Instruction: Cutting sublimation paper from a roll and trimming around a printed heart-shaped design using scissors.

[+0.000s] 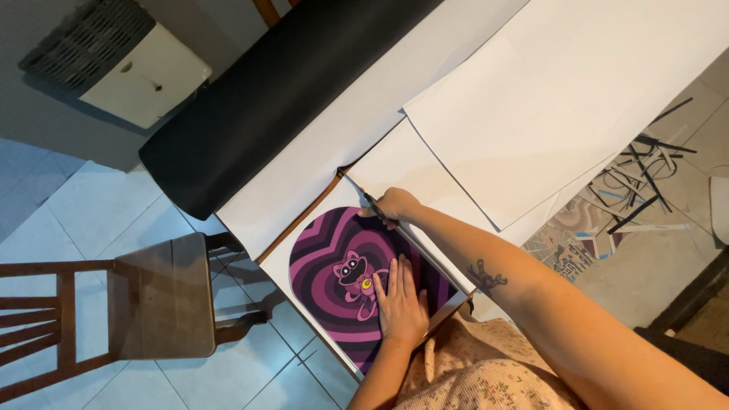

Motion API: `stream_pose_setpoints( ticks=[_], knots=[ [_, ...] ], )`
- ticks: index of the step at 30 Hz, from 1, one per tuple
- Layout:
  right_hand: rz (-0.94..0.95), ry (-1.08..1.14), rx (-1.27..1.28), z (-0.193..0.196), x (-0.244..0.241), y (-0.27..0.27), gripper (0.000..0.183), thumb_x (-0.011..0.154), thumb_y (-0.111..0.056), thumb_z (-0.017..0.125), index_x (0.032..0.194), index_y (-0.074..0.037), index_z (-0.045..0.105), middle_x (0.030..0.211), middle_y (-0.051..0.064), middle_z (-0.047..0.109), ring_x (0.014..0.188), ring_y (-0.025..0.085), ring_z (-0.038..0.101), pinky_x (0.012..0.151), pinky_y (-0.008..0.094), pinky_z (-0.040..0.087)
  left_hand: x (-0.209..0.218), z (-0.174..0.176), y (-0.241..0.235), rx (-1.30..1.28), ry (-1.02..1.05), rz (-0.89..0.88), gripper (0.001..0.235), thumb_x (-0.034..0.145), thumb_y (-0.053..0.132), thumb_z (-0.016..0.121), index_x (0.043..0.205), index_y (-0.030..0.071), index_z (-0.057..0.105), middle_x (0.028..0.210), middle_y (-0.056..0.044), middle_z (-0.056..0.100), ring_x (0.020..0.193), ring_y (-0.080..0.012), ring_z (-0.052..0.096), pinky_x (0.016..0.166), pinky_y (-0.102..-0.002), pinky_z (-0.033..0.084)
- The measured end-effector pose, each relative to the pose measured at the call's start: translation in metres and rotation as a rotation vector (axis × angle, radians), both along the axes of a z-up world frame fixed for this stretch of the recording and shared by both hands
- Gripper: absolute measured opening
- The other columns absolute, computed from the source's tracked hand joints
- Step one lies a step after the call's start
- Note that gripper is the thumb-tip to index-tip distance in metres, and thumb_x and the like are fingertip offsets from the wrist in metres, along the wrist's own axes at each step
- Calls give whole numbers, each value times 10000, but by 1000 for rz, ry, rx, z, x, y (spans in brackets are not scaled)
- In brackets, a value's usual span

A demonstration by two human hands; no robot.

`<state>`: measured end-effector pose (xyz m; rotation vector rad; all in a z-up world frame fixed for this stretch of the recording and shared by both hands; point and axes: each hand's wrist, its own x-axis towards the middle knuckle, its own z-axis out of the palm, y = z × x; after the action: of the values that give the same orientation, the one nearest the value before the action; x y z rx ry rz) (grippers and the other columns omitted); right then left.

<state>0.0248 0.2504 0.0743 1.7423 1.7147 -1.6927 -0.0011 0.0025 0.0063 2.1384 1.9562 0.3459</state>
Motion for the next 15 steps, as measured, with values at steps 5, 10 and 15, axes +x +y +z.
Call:
stream_pose_setpoints(
  ticks=[5,10,15],
  knots=[
    [-49,59,-28,-4,-7,4,545,788,-541,828,739,-19,680,653,92,692,476,175,620,536,279,558,-1,0,0,-26,20,-6,666,1020,358,369,1518,-82,313,1669,-193,234,1576,-301,117,1241,-637,-23],
    [-172,122,-131,2,-11,3,596,720,-521,874,753,31,652,682,149,667,521,229,619,482,312,567,-1,-5,-1,172,379,38,767,1029,471,260,1626,15,108,1708,-85,156,1596,-241,98,1300,-576,-6],
    [349,-426,345,-21,30,-39,525,841,-509,591,1049,-61,767,1044,160,766,976,374,742,760,440,590,0,-7,1,-2,23,9,487,902,333,571,1224,-26,635,1521,-215,486,1476,-370,342,1216,-662,92]
  ],
)
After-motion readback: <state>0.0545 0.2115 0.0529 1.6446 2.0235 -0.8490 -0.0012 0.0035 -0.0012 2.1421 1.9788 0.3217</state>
